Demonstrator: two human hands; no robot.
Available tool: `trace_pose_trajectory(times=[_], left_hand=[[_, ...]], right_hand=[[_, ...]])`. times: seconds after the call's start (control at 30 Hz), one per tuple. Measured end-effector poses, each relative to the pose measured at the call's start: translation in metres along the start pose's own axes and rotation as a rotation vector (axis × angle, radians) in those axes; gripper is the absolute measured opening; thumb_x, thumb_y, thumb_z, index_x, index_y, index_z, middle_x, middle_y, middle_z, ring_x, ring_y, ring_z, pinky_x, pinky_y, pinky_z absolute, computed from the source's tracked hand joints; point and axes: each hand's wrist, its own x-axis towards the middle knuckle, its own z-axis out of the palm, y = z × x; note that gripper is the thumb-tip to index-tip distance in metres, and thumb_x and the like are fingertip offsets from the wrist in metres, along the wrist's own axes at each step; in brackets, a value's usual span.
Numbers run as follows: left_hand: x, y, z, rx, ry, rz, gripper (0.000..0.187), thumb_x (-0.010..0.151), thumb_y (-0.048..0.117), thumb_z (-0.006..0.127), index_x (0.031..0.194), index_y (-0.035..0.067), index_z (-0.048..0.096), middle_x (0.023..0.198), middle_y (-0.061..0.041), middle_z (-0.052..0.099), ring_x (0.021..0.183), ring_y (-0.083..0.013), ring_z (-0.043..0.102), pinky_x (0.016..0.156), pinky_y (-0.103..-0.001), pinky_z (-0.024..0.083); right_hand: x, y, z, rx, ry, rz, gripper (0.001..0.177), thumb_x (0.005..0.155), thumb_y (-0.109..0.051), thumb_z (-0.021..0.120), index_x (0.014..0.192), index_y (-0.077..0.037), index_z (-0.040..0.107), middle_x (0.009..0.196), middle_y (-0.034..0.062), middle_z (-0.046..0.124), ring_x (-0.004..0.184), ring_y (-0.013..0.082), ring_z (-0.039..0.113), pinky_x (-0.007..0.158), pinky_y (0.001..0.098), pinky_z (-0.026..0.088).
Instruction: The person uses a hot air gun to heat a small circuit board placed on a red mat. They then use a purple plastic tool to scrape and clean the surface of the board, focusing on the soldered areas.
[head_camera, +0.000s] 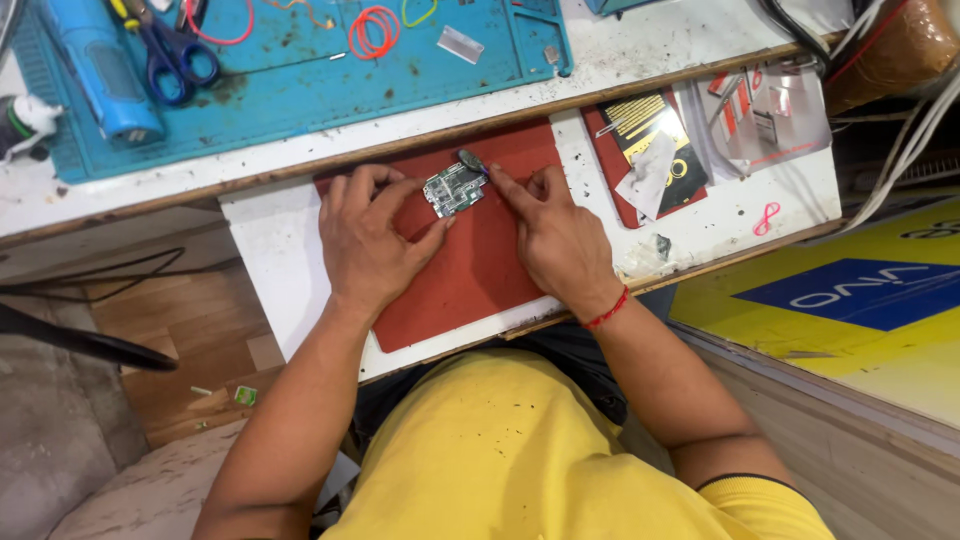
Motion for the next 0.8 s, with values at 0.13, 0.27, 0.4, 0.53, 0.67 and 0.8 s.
trace_pose_trajectory(times=[0.13, 0.27, 0.4, 0.53, 0.67, 0.8], left_hand=[[0.003, 0.000, -0.003, 0.005, 0.004, -0.007, 0.043, 0.069, 0.031, 0.094, 0.106, 0.014, 0.077, 0.110, -0.001, 0.063, 0.099, -0.0265, 0.056, 0.085, -0.042, 0.047], [-0.001, -0.002, 0.000, -0.003, 0.006, -0.001, 0.044, 0.070, 0.030, 0.094, 0.108, 0.015, 0.077, 0.111, -0.002, 0.062, 0.101, -0.0269, 0.056, 0.087, -0.043, 0.047], [0.005, -0.002, -0.002, 0.007, 0.005, 0.014, 0.044, 0.070, 0.030, 0.094, 0.106, 0.014, 0.076, 0.110, -0.002, 0.062, 0.102, -0.0277, 0.057, 0.085, -0.043, 0.047], [-0.002, -0.001, -0.002, -0.031, -0.008, -0.015, 0.044, 0.071, 0.031, 0.094, 0.108, 0.013, 0.076, 0.110, -0.003, 0.062, 0.099, -0.0280, 0.055, 0.085, -0.043, 0.047], [0.002, 0.000, -0.003, 0.011, 0.025, 0.014, 0.044, 0.068, 0.030, 0.093, 0.105, 0.015, 0.076, 0.112, -0.002, 0.062, 0.104, -0.0284, 0.057, 0.087, -0.044, 0.047], [0.001, 0.002, -0.003, -0.023, -0.003, -0.024, 0.043, 0.072, 0.032, 0.094, 0.108, 0.014, 0.077, 0.112, -0.001, 0.062, 0.102, -0.0273, 0.056, 0.088, -0.043, 0.046]], right_hand=[[-0.008, -0.018, 0.004, -0.021, -0.150, -0.035, 0.060, 0.085, 0.000, 0.053, 0.140, -0.022, 0.063, 0.102, 0.0144, 0.059, 0.064, 0.0353, 0.065, 0.052, 0.0470, 0.054], [-0.001, -0.008, -0.001, -0.029, -0.008, 0.032, 0.051, 0.096, -0.003, 0.054, 0.142, -0.021, 0.063, 0.103, 0.0123, 0.060, 0.067, 0.0351, 0.065, 0.057, 0.0468, 0.054], [0.002, -0.012, 0.004, -0.026, -0.063, 0.000, 0.053, 0.091, -0.002, 0.053, 0.139, -0.024, 0.065, 0.104, 0.0133, 0.060, 0.064, 0.0350, 0.065, 0.056, 0.0468, 0.054], [0.007, -0.004, 0.006, -0.017, 0.071, -0.017, 0.049, 0.098, -0.006, 0.055, 0.145, -0.017, 0.061, 0.104, 0.0123, 0.058, 0.076, 0.0361, 0.067, 0.060, 0.0475, 0.054], [-0.004, -0.016, 0.014, -0.040, -0.077, 0.012, 0.056, 0.091, -0.002, 0.053, 0.141, -0.022, 0.064, 0.104, 0.0126, 0.060, 0.068, 0.0365, 0.066, 0.056, 0.0480, 0.054], [-0.008, -0.008, 0.015, -0.046, -0.013, 0.018, 0.055, 0.094, -0.001, 0.053, 0.145, -0.020, 0.061, 0.110, 0.0143, 0.059, 0.074, 0.0373, 0.066, 0.063, 0.0480, 0.055]])
